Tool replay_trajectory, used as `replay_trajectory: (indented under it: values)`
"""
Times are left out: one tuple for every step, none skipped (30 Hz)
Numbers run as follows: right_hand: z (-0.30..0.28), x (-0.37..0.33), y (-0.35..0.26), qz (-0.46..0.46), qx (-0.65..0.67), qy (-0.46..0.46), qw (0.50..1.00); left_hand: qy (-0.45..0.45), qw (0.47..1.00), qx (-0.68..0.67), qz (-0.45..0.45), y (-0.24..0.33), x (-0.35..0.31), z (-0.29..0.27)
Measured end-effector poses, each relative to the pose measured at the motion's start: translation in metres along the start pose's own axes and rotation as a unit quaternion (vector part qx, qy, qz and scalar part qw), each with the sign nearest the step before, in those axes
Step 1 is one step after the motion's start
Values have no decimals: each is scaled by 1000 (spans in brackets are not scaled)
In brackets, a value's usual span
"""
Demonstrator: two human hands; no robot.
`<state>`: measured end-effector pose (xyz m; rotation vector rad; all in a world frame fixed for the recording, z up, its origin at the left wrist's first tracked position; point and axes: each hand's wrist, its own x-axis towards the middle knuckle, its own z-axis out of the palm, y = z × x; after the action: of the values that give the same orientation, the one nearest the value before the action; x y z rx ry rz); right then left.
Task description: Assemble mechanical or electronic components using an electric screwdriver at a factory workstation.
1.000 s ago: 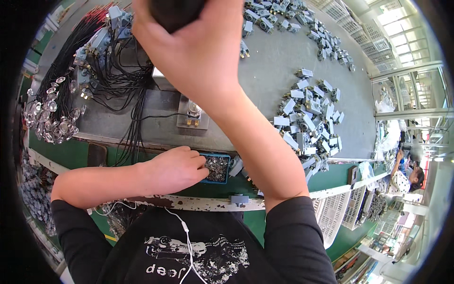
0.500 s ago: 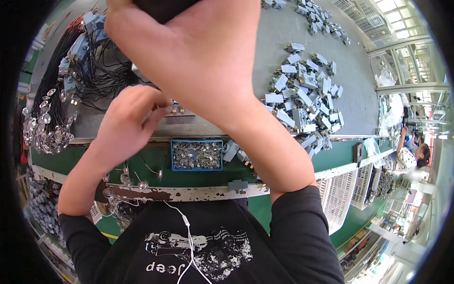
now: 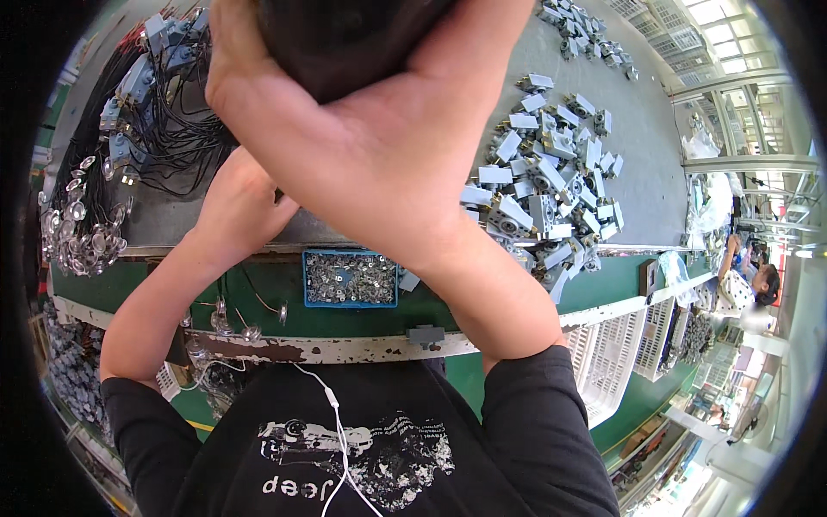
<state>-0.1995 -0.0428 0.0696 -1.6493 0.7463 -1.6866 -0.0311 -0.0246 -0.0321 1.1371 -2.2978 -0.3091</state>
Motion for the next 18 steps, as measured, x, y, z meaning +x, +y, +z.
replay_trajectory:
  values:
    - [-1, 1, 2, -6, -1, -7, 1000, 0, 1000, -5, -10, 1, 0, 0]
    - [-1, 1, 3, -11, -2, -14, 1000, 1, 1000, -5, -11, 1, 0, 0]
    - [-2, 1, 5, -17, -4, -21, 1000, -5, 1000, -7, -13, 1, 0, 0]
    - [-4, 1, 5, -23, -5, -28, 999, -11, 1000, -9, -16, 1, 0, 1]
    - [-3, 1, 7, -28, -6, -35, 999, -10, 1000, -8, -17, 2, 0, 1]
    - [-3, 2, 9, -34, -7, -42, 999, -9, 1000, -11, -18, 2, 0, 1]
    - [-4, 2, 11, -39, -8, -49, 998, -9, 1000, -13, -19, 2, 0, 1]
    - [-4, 2, 12, -46, -9, -56, 997, -8, 1000, -14, -20, 2, 0, 1]
    - [-4, 2, 13, -52, -11, -63, 997, -8, 1000, -17, -21, 2, 0, 1]
    - [-4, 2, 14, -57, -13, -70, 996, -8, 1000, -20, -22, 2, 0, 2]
    - [-4, 3, 16, -64, -14, -77, 995, -7, 1000, -20, -22, 2, 0, 2]
    - [-4, 3, 17, -70, -15, -84, 994, -7, 1000, -20, -22, 2, -1, 2]
    - [-3, 4, 19, -76, -16, -91, 993, -7, 1000, -21, -22, 2, -1, 3]
    - [0, 4, 22, -82, -16, -99, 992, -6, 999, -20, -24, 1, -1, 2]
    - [1, 4, 24, -88, -16, -106, 990, -2, 1000, -21, -23, 1, -2, 2]
    - [1, 4, 27, -93, -16, -114, 989, 2, 1000, -22, -22, 0, -3, 3]
    - [3, 4, 28, -98, -18, -121, 988, 3, 999, -23, -23, -1, -3, 5]
    - [0, 5, 30, -103, -20, -128, 986, -3, 999, -25, -26, -3, -3, 8]
